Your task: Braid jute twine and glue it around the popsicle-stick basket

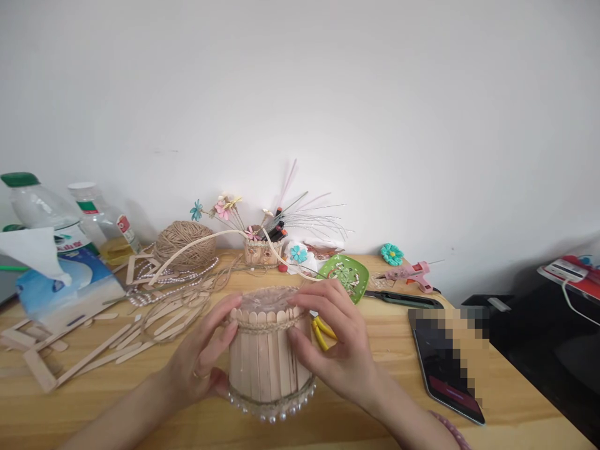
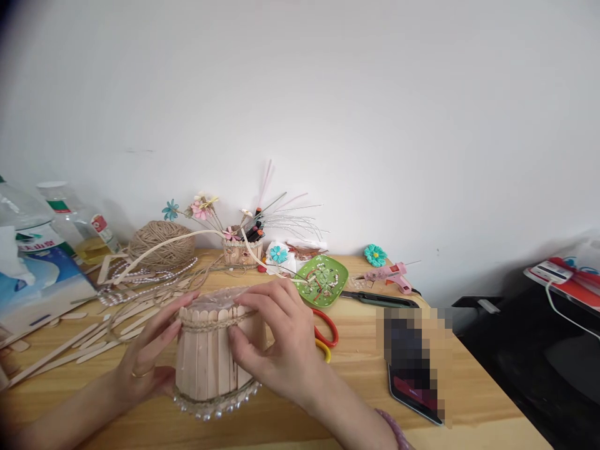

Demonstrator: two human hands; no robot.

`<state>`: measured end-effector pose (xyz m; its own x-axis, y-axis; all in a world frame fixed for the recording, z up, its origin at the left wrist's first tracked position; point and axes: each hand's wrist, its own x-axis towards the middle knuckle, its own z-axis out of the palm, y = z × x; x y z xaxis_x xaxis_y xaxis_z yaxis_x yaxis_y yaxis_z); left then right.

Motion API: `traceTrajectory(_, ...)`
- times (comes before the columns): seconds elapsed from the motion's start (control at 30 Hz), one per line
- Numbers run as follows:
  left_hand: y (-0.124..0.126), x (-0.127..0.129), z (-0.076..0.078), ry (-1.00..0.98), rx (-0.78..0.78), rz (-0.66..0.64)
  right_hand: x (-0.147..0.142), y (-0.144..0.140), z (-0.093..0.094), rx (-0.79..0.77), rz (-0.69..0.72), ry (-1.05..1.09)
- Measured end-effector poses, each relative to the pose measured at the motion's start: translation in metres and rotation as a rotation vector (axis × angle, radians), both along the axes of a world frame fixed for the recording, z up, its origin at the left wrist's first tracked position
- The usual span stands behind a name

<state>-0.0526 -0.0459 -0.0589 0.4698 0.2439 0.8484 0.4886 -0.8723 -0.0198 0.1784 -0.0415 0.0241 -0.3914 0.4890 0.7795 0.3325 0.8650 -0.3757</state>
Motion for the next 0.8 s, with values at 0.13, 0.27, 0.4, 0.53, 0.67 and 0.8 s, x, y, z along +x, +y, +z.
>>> traceTrajectory(0.13, -0.001, -0.001, -0.001, 0.014, 0.014, 0.007, -0.002, 0.001, -0.001, 0.020, -0.007, 0.020)
traceTrajectory(0.27, 0.000, -0.002, -0.002, 0.024, -0.012, 0.009, -0.002, 0.000, -0.003, 0.025, -0.001, 0.015)
traceTrajectory(0.4, 0.000, -0.002, -0.002, 0.020, -0.011, 0.013, 0.001, -0.002, -0.004, 0.014, 0.003, 0.027)
traceTrajectory(0.53, 0.001, -0.001, 0.000, 0.020, 0.022, 0.019, 0.005, -0.002, 0.002, -0.017, 0.031, 0.047)
traceTrajectory(0.67, 0.001, -0.001, 0.002, 0.056, 0.040, 0.011, 0.011, 0.003, 0.015, -0.096, 0.040, -0.066)
traceTrajectory(0.8, 0.000, -0.004, 0.002, 0.123, 0.021, 0.010, 0.018, 0.007, 0.029, -0.115, 0.088, -0.326)
